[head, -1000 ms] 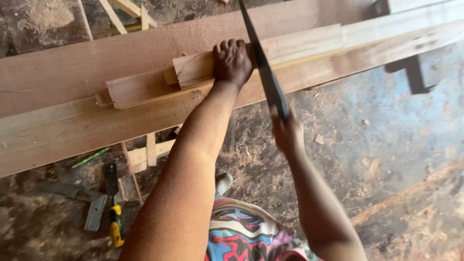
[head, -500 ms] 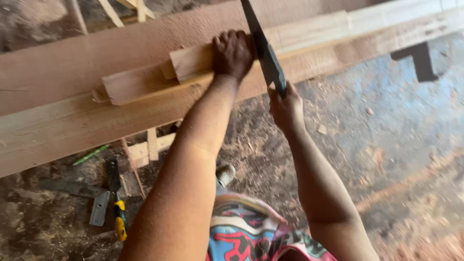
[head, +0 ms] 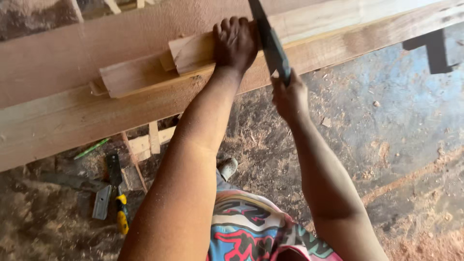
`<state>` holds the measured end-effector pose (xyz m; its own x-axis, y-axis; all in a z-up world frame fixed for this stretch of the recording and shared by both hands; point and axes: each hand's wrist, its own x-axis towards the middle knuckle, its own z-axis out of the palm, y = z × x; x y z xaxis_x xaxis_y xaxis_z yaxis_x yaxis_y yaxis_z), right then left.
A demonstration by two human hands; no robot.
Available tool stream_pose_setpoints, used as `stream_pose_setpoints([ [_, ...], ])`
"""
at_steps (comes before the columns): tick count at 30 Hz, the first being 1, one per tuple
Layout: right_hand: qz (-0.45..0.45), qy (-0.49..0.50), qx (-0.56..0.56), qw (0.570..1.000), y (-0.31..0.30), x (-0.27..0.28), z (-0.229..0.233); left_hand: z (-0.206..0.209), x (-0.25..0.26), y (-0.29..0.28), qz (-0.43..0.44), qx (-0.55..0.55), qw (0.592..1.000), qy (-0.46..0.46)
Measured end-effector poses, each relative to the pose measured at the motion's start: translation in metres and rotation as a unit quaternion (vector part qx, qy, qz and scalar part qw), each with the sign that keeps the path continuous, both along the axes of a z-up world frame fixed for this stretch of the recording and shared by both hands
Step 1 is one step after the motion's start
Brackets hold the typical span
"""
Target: The person uses a hand saw to cut a long wooden plank resting on a workbench. They hold the wood steady with one hand while sawing back and forth with the other, following a marked line to separate a section of the plank.
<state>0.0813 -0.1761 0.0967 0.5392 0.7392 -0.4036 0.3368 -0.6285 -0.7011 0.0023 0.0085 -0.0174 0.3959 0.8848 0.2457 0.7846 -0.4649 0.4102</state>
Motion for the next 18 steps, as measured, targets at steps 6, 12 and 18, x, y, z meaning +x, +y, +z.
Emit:
stream_pose_setpoints([
  [6, -0.038, -0.024, -0.116, 0.992, -0.198, -0.016, 0.038, 0.025, -0.007, -0.012, 0.002, -0.135, 0.991, 0.026],
  [12, 0.031, -0.105, -0.157, 0.982, -0.117, 0.01, -0.003, -0.003, -0.003, -0.013, 0.005, -0.067, 0.998, 0.003],
  [18, 0.022, -0.015, -0.064, 0.998, -0.051, 0.003, -0.001, -0.017, -0.001, -0.018, 0.017, 0.056, 0.998, 0.025],
])
